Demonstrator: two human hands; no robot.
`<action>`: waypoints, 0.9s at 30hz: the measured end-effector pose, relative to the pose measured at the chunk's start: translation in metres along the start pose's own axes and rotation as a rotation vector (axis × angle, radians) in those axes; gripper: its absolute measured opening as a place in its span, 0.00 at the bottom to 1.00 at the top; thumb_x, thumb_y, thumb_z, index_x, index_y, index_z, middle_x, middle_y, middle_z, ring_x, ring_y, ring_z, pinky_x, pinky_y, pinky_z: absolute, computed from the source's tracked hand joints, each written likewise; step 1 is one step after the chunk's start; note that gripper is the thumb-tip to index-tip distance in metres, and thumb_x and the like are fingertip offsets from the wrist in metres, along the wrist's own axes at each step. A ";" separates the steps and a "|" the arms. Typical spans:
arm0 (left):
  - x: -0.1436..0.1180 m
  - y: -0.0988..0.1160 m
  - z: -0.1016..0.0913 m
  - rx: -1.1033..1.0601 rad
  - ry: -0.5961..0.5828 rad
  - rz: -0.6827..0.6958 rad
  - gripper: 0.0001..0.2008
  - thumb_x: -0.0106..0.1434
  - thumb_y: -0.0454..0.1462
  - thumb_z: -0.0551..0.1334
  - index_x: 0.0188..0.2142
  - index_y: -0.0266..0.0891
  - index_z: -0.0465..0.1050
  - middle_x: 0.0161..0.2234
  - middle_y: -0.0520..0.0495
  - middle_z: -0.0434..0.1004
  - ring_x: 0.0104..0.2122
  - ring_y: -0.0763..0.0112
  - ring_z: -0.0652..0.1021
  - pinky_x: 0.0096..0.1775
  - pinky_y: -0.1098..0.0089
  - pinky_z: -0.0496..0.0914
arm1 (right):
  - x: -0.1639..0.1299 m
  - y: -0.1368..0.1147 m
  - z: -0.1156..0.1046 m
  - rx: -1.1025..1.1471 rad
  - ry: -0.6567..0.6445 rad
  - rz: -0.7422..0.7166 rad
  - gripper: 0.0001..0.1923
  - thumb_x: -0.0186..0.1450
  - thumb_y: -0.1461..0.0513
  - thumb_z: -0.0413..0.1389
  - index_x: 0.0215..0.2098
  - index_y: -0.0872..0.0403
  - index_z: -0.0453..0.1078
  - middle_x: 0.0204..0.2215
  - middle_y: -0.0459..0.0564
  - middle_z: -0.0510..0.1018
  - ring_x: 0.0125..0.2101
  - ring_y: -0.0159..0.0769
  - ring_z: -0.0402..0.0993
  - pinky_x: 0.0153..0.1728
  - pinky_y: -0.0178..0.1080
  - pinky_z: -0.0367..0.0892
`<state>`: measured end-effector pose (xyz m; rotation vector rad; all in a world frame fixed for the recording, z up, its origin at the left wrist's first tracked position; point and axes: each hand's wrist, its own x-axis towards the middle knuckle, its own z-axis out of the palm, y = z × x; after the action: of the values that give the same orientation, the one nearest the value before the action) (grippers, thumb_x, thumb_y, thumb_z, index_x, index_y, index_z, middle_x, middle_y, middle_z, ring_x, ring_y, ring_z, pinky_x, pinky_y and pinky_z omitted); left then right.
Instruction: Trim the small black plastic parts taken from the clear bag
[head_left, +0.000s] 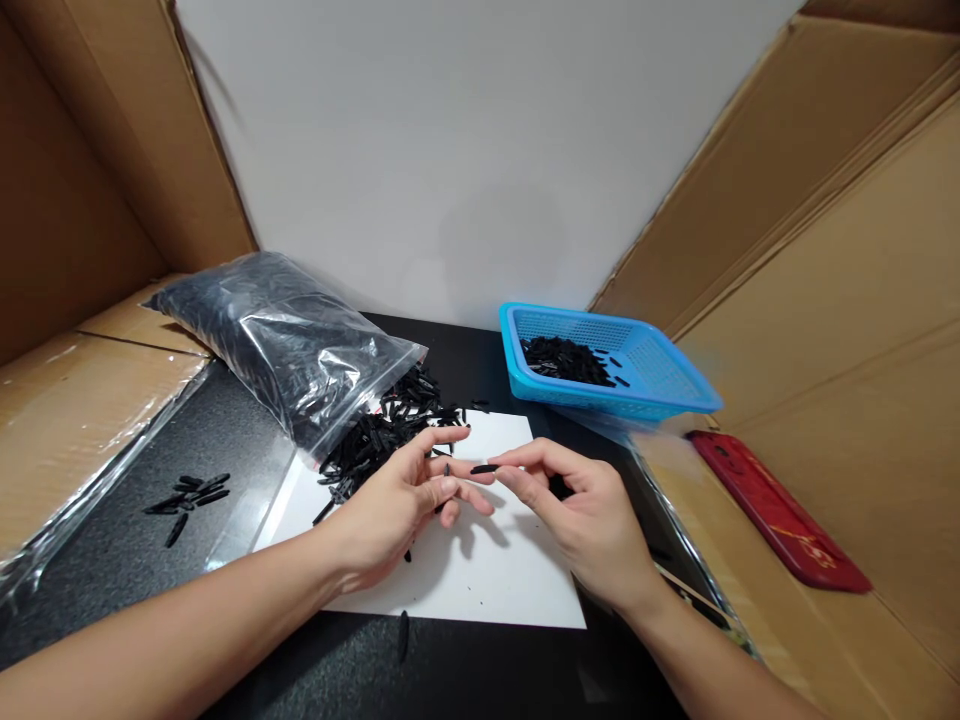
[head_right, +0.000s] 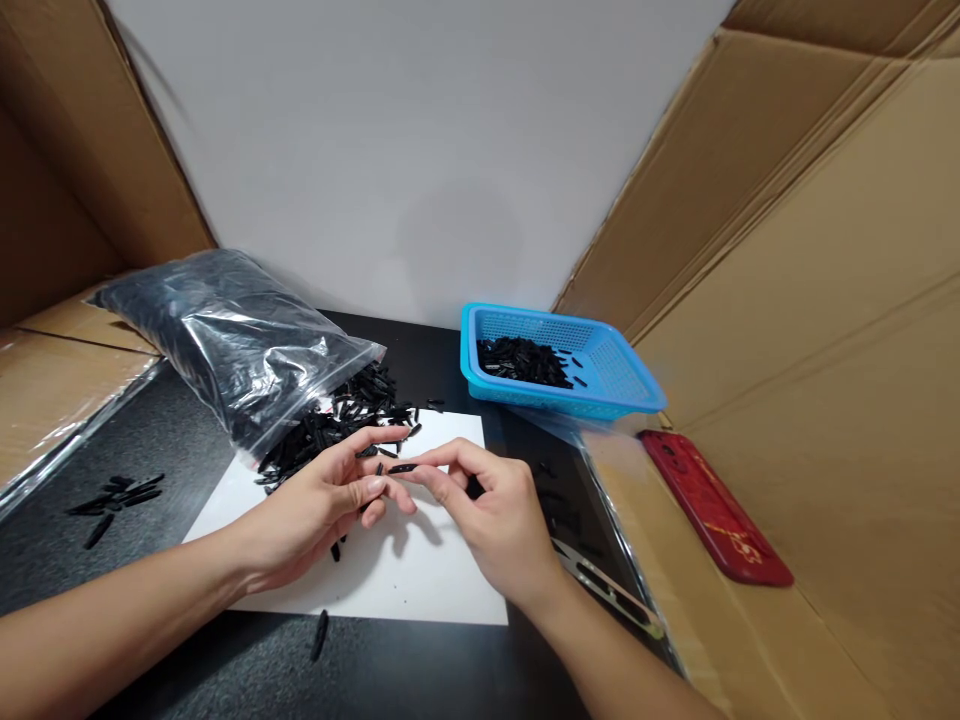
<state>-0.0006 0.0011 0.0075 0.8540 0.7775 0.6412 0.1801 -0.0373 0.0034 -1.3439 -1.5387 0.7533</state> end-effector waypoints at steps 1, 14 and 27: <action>0.000 0.000 -0.001 0.021 -0.017 0.001 0.17 0.65 0.30 0.58 0.53 0.35 0.63 0.29 0.47 0.80 0.21 0.80 0.68 0.28 0.75 0.59 | 0.000 0.000 0.000 -0.001 0.005 -0.006 0.09 0.64 0.58 0.59 0.31 0.54 0.79 0.17 0.42 0.69 0.19 0.29 0.60 0.22 0.33 0.56; 0.004 0.000 -0.007 0.063 -0.057 0.051 0.13 0.66 0.41 0.62 0.46 0.35 0.76 0.30 0.49 0.76 0.20 0.82 0.65 0.24 0.75 0.53 | -0.001 0.000 0.000 0.187 0.025 0.072 0.07 0.61 0.58 0.61 0.30 0.53 0.75 0.15 0.39 0.62 0.18 0.28 0.55 0.20 0.33 0.52; -0.003 0.002 -0.004 0.056 -0.121 0.024 0.21 0.66 0.50 0.59 0.45 0.35 0.78 0.26 0.54 0.61 0.21 0.79 0.53 0.26 0.69 0.44 | 0.001 0.002 0.011 0.531 -0.116 0.266 0.13 0.62 0.53 0.61 0.29 0.53 0.66 0.14 0.36 0.60 0.14 0.24 0.47 0.15 0.30 0.45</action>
<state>-0.0056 0.0015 0.0079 0.9452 0.6796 0.5857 0.1704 -0.0341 -0.0024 -1.1206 -1.1383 1.3206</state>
